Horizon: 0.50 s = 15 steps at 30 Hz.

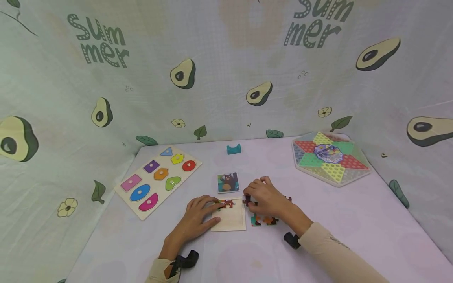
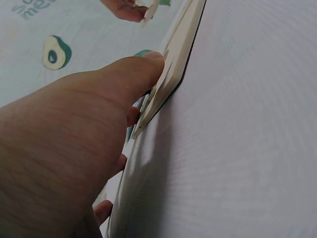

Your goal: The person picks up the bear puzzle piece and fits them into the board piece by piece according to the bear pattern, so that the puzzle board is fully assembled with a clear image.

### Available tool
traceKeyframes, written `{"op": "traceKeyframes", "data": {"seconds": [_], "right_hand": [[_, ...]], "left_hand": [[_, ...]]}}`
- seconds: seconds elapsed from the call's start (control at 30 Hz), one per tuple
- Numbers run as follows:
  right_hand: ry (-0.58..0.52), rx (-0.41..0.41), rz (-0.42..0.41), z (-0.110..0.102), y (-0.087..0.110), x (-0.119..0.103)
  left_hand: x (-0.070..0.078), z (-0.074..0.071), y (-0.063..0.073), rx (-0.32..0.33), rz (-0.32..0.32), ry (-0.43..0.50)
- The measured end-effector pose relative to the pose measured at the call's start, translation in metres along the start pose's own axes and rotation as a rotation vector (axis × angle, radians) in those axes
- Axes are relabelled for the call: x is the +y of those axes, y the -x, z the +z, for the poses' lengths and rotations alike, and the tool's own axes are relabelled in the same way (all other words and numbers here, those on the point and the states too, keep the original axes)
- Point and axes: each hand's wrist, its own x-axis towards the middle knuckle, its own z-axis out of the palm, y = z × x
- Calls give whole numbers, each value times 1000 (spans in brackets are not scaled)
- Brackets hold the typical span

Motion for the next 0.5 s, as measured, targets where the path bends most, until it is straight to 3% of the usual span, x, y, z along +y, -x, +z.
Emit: {"op": "traceKeyframes", "data": {"seconds": [0.5], "right_hand": [[14,-23,-19,9,-7,-6]], "left_hand": [[-2,3,0,3,7,-21]]}}
